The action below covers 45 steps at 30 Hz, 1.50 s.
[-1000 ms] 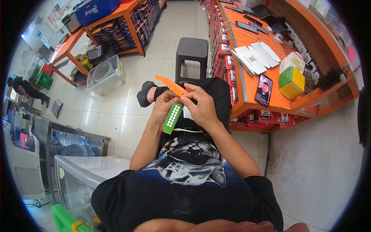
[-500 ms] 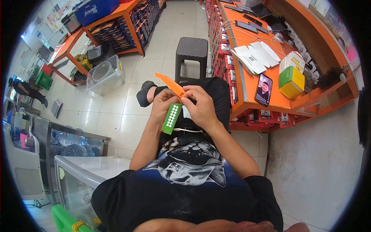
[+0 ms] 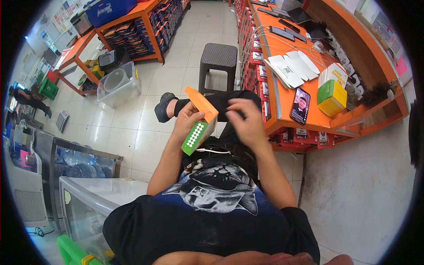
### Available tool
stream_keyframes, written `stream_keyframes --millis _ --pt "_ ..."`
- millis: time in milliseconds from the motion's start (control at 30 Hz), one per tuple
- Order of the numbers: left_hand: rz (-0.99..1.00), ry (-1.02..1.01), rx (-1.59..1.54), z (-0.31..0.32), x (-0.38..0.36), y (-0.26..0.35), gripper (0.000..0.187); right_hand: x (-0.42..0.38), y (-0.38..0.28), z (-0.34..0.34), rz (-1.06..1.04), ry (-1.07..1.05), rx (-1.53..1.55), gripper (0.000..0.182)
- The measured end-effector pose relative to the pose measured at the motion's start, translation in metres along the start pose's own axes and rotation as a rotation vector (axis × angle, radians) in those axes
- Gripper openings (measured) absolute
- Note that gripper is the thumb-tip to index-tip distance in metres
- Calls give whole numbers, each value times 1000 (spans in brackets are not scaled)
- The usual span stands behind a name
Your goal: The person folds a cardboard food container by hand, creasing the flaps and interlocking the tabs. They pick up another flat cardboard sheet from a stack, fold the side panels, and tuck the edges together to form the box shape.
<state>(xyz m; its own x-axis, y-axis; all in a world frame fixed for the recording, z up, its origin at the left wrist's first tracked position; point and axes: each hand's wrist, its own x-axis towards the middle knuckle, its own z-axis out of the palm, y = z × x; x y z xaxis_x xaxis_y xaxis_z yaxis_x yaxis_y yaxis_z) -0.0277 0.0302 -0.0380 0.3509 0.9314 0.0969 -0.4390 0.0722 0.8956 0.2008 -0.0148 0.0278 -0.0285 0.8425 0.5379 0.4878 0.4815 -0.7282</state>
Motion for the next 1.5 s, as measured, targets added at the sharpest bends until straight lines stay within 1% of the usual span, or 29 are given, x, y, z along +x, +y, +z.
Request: stream_keyframes --millis 33,100,167,200,267,300,367,400,433,500,533,600,733,833,900,1000,1233,1300,1333,1400,1433,1500 --pt "2 44 -66 1 -1 0 32 1 9 -18 -15 111 -104 19" --pt "1 62 -81 -8 1 -8 31 0 30 -62 150 371 -197 19" --pt "49 81 -92 -14 2 -11 31 -7 63 -109 363 552 -306 23" --pt "45 98 -71 -16 1 -10 30 -11 70 -127 360 551 -315 23" --pt "39 106 -104 -22 2 -13 29 -23 78 -155 415 449 -615 33" --pt "34 116 -130 -23 3 -15 29 -27 87 -162 409 446 -621 33" --pt "37 133 -135 -24 2 -15 27 -37 107 -170 491 379 -509 42" --pt "32 118 -117 -26 2 -14 31 -38 108 -172 492 314 -527 48" --pt "25 103 -96 -28 2 -14 35 -39 110 -173 489 310 -528 48" --pt "29 124 -111 -21 1 -11 32 -42 113 -171 437 205 -672 48" --pt "33 142 -126 -17 0 -9 29 -43 114 -170 440 202 -670 48" --pt "32 131 -112 -19 -1 -9 30 -44 116 -171 463 127 -759 48" --pt "14 131 -125 -18 -1 -8 29 -44 117 -173 436 169 -700 47" --pt "15 141 -151 -15 -1 -8 29 -43 117 -174 435 125 -714 47" --pt "24 134 -148 -16 -2 -9 29 -42 118 -173 460 207 -675 47" --pt "29 126 -144 -19 -1 -9 28 -46 126 -174 450 228 -701 48" --pt "10 148 -150 -18 -1 -9 26 -46 118 -173 416 164 -692 48" --pt "7 146 -142 -19 -1 -10 26 -45 121 -172 497 313 -454 47" --pt "3 143 -135 -19 -1 -10 26 -46 124 -174 499 313 -453 47" --pt "4 142 -126 -19 -1 -10 26 -45 126 -177 536 335 -353 47" --pt "7 141 -118 -19 -1 -9 26 -45 124 -176 537 336 -352 47" --pt "13 142 -141 -17 0 -9 26 -44 120 -173 554 349 -483 47"
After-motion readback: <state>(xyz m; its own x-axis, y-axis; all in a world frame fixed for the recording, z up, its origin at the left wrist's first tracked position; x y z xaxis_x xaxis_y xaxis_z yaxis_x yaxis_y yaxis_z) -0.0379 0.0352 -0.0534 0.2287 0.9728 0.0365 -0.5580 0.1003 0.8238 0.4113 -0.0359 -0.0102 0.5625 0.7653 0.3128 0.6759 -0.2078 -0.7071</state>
